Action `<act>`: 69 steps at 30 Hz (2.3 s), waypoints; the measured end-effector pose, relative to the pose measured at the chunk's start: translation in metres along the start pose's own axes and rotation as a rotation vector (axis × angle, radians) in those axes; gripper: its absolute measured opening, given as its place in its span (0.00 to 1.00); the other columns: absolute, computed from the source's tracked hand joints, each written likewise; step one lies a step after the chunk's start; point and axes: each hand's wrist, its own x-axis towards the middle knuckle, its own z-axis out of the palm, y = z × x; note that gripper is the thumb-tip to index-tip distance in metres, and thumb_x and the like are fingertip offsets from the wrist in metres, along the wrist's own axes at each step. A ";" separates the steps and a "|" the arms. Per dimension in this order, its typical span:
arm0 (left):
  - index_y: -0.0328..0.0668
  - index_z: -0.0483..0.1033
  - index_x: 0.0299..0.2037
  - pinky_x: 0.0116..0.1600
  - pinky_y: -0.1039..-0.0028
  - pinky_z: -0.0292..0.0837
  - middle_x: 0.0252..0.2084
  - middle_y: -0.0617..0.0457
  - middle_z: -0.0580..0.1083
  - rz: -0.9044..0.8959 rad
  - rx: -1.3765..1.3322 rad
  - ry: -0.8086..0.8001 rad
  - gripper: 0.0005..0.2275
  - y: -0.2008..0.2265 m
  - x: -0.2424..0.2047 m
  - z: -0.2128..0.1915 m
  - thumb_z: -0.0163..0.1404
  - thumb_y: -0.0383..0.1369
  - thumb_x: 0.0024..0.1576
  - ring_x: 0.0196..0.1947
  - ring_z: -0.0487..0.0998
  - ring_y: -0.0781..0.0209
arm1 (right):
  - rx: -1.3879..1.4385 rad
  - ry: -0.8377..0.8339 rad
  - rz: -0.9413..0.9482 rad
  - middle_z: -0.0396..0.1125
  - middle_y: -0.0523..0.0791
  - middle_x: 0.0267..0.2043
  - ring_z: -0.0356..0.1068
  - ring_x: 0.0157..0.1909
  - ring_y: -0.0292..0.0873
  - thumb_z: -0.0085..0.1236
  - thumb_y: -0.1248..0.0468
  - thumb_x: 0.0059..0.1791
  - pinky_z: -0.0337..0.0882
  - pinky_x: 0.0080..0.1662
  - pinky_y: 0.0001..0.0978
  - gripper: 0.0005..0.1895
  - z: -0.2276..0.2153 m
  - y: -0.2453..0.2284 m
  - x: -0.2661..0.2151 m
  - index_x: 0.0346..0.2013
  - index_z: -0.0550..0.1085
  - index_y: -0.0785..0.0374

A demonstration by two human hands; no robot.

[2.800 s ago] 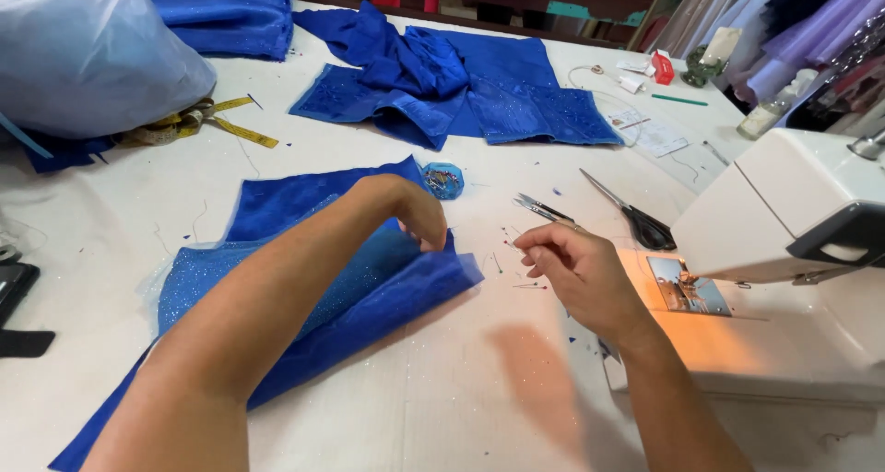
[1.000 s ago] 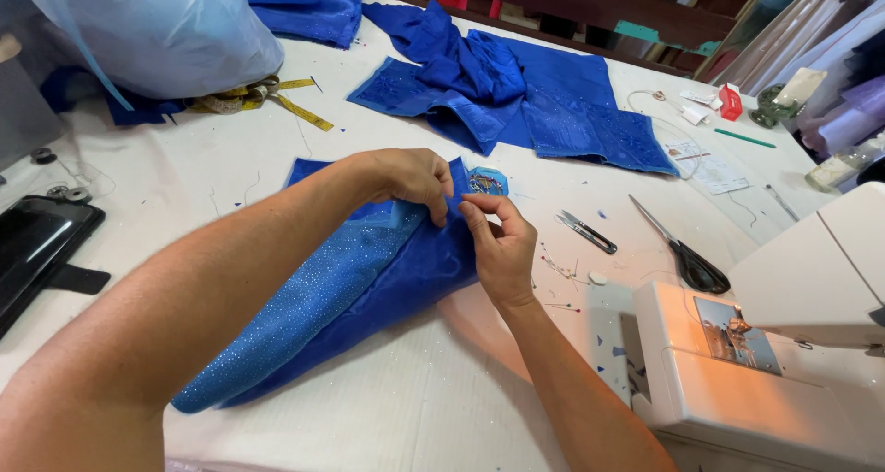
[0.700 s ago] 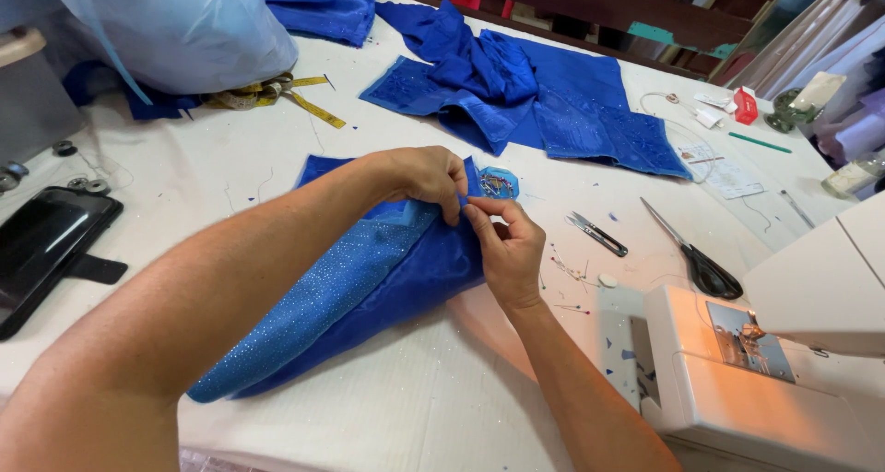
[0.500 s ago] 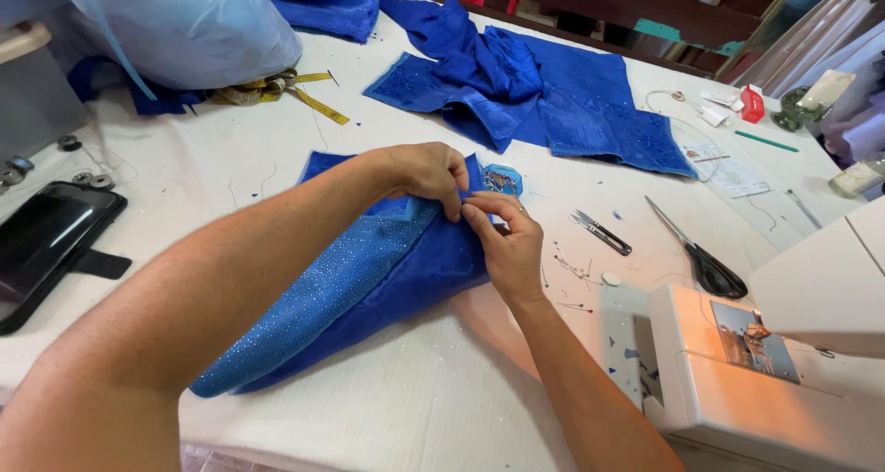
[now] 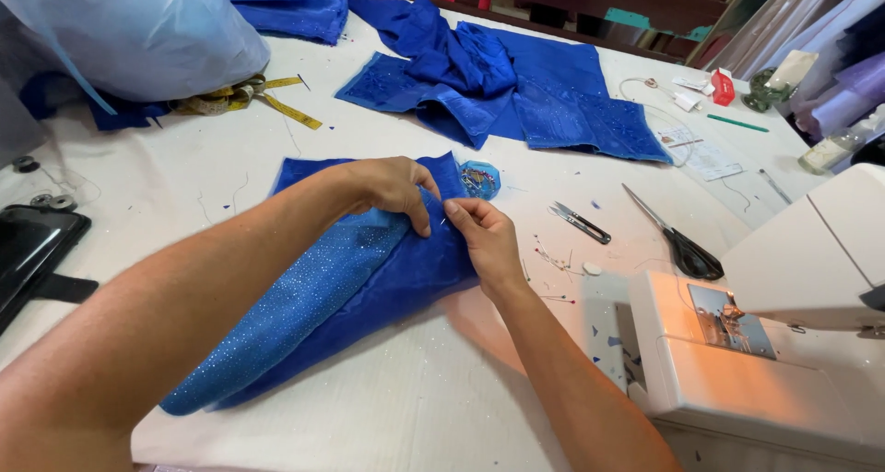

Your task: Aligning layers of blue fabric and securing them together using pins at a sewing workstation.

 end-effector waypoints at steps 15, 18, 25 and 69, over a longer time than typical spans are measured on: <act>0.41 0.79 0.47 0.46 0.54 0.80 0.45 0.36 0.78 0.073 0.177 0.057 0.22 -0.001 -0.006 0.004 0.64 0.21 0.40 0.49 0.80 0.40 | -0.202 -0.040 -0.080 0.77 0.43 0.37 0.74 0.44 0.35 0.61 0.56 0.51 0.75 0.47 0.30 0.09 -0.001 0.020 0.006 0.44 0.82 0.52; 0.42 0.80 0.46 0.47 0.53 0.79 0.45 0.38 0.78 0.131 0.260 0.064 0.21 -0.002 -0.004 0.007 0.65 0.23 0.40 0.47 0.80 0.41 | -0.164 -0.035 -0.069 0.77 0.44 0.37 0.72 0.45 0.36 0.60 0.58 0.51 0.74 0.47 0.31 0.09 0.001 0.018 0.002 0.44 0.82 0.53; 0.39 0.80 0.46 0.47 0.55 0.78 0.42 0.40 0.78 0.122 0.273 0.125 0.21 -0.004 0.002 0.006 0.64 0.23 0.40 0.46 0.79 0.42 | -0.154 -0.055 -0.069 0.77 0.44 0.36 0.75 0.44 0.38 0.61 0.52 0.51 0.75 0.47 0.31 0.10 0.003 0.010 -0.007 0.41 0.83 0.51; 0.38 0.80 0.44 0.52 0.75 0.72 0.42 0.56 0.78 0.307 -0.622 0.668 0.12 -0.176 -0.196 0.025 0.57 0.34 0.53 0.45 0.77 0.65 | -0.759 -0.279 -0.350 0.75 0.42 0.34 0.71 0.34 0.35 0.62 0.66 0.46 0.72 0.45 0.24 0.08 0.002 -0.092 -0.071 0.40 0.79 0.60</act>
